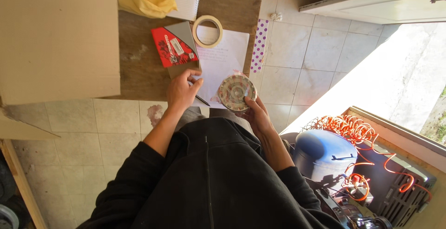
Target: The person wraps a mechanical part in plastic film and places it into a small cardboard box.
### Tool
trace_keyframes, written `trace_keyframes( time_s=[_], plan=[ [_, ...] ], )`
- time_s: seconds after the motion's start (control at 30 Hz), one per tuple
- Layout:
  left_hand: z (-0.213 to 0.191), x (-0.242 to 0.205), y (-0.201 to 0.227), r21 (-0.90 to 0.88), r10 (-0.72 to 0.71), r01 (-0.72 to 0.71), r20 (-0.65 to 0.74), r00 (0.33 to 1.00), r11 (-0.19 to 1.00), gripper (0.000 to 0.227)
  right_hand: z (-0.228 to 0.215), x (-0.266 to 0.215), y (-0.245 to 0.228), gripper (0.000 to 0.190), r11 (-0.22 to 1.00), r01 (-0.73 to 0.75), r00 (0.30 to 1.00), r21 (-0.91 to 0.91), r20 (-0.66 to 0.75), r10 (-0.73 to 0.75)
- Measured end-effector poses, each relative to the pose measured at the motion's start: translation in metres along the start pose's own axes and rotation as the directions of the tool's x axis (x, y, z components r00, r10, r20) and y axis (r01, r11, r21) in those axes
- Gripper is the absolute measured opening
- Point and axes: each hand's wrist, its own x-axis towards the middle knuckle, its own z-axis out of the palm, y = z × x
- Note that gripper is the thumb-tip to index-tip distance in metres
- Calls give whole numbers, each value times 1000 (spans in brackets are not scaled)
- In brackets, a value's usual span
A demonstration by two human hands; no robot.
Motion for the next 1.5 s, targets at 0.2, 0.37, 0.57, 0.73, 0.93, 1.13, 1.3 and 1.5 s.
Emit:
trace_keyframes(
  time_s=[0.2, 0.37, 0.57, 0.73, 0.93, 1.13, 1.3, 1.5],
  plan=[
    [-57, 0, -8, 149, 178, -133, -354, 918, 980, 33, 34, -5, 20, 50, 998, 52, 995, -25, -86, -54],
    [-57, 29, -25, 217, 230, -169, -298, 927, 962, 67, 59, -12, 28, 45, 992, 79, 993, -101, -81, -87],
    [-34, 62, -69, 337, 424, -302, -387, 819, 891, 68, 79, -15, 44, 36, 983, 102, 991, -155, -67, -113],
    [-22, 72, -68, 403, 426, -236, -489, 761, 884, 52, 93, -28, 25, 33, 974, 113, 993, -198, -23, -120],
    [-49, 39, -22, 334, 469, -339, -487, 737, 880, 44, 88, -27, 6, 37, 962, 154, 987, -225, 77, -140],
    [-63, 9, 10, 433, 506, -317, -443, 740, 844, 20, 70, -28, -17, 36, 962, 156, 971, -222, 216, -108],
    [-67, -19, 29, 544, 640, -381, -435, 634, 747, 16, 38, -23, -42, 35, 965, 191, 955, -180, 260, -141],
    [-21, -31, 20, 600, 752, -508, -262, 604, 617, 11, 14, -8, -59, 65, 977, 92, 878, 191, 448, -171]
  ],
)
